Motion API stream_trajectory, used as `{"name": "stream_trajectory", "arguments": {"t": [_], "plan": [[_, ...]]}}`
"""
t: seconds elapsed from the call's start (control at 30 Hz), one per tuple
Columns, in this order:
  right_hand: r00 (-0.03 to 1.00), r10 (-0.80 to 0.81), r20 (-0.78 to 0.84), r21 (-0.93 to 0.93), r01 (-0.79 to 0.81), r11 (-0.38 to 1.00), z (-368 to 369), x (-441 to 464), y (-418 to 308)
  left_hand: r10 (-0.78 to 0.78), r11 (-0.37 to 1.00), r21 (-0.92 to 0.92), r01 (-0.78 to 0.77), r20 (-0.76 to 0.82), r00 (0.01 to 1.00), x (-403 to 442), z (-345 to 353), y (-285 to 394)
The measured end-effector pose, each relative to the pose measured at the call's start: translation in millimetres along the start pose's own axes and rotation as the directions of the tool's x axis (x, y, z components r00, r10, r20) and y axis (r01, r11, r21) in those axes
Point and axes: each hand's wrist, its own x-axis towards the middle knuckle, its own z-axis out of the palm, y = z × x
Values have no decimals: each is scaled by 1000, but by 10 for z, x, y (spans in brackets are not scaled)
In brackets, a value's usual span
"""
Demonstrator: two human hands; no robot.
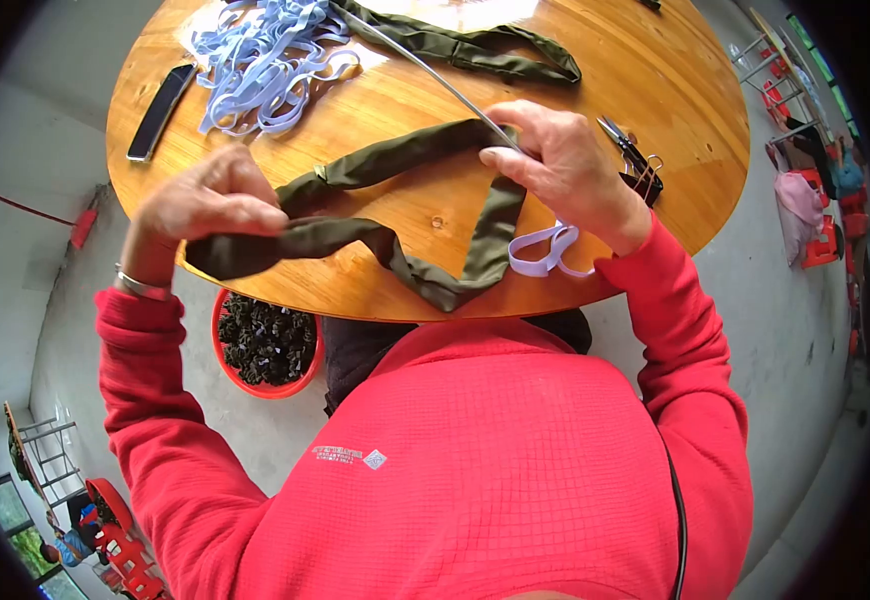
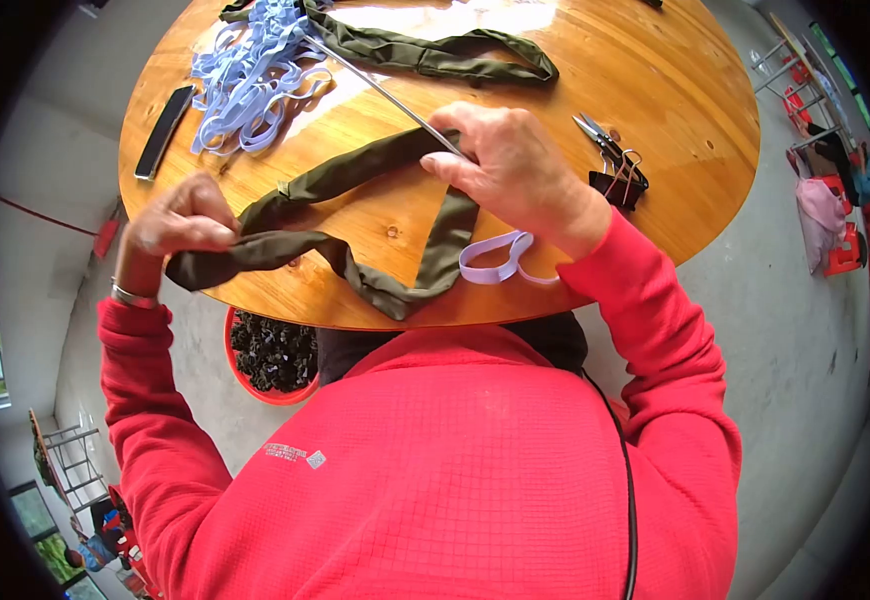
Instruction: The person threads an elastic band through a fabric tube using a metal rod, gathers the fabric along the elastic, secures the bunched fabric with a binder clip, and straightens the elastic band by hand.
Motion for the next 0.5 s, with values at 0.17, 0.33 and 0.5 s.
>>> {"name": "stream_trajectory", "arguments": {"t": [0.17, 0.33, 0.5], "plan": [[993, -64, 97, -250, 87, 964, 189, 134, 264, -223, 959, 142, 245, -156, 962, 47, 241, -9], [995, 50, 83, -124, -39, 992, 145, 36, 183, -136, 935, 207, 289, -543, 829, -50, 241, -179], [1000, -22, 11, -249, 24, 968, 218, 26, 281, -70, 687, 536, 491, -624, 778, -27, 323, -308]]}}
